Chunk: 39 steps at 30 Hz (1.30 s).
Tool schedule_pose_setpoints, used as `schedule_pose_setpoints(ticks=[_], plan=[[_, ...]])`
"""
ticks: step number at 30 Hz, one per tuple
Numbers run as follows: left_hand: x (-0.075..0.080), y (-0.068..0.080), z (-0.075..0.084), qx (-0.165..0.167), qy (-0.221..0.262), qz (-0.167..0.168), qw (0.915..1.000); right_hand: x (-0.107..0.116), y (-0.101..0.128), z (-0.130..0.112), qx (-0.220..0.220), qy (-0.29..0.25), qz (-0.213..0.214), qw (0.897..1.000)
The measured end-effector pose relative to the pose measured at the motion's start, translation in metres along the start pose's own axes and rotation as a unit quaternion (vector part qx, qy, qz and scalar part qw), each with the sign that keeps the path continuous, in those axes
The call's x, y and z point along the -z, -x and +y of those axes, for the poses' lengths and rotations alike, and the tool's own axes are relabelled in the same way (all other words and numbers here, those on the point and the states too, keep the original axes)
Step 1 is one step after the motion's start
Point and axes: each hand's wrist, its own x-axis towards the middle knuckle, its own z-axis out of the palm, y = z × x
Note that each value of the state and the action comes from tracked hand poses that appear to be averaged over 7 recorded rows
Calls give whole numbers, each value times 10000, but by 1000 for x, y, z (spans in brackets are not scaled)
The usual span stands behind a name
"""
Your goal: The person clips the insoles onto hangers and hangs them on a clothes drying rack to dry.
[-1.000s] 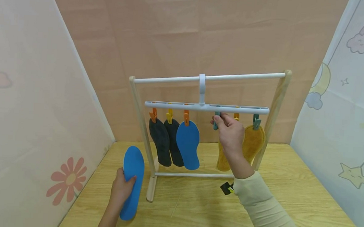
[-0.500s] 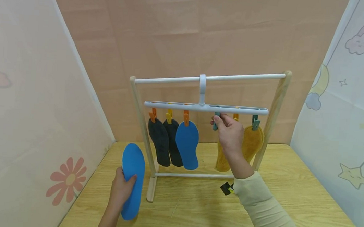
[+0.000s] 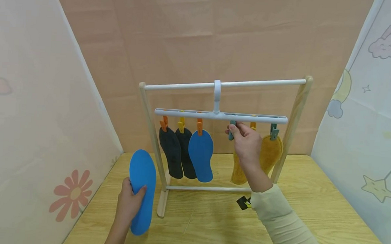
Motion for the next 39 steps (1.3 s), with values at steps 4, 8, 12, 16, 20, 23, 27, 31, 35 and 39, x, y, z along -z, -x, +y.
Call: schedule_pose_setpoints(ticks=[4,8,12,16,20,23,27,31,35,39], plan=[[-1,1,6,-89,19,18,10000,0,0,0,10,6,21,10000],[-2,3,8,-181,54,47,9998,0,1,0,-33,-9,32,10000],[-5,5,11,-312,105,90,9994,0,1,1,-61,-118,19,9999],[-7,8,14,-372,126,104,9992,0,0,2,-25,-157,-3,9999],[-9,10,18,-410,192,18,9990,0,0,2,-28,-121,7,9999],[-12,12,20,-427,261,-40,9987,0,1,1,-67,-94,11,9999],[-15,13,23,-474,291,-66,9984,-1,1,0,-150,-80,2,9999],[-18,14,26,-501,339,-134,9981,-1,1,0,-139,-3,25,9999],[-21,15,30,-526,392,-159,9977,-1,1,0,-45,-4,43,10000],[-27,15,32,-627,406,-164,9971,-1,1,0,3,-56,34,10000]])
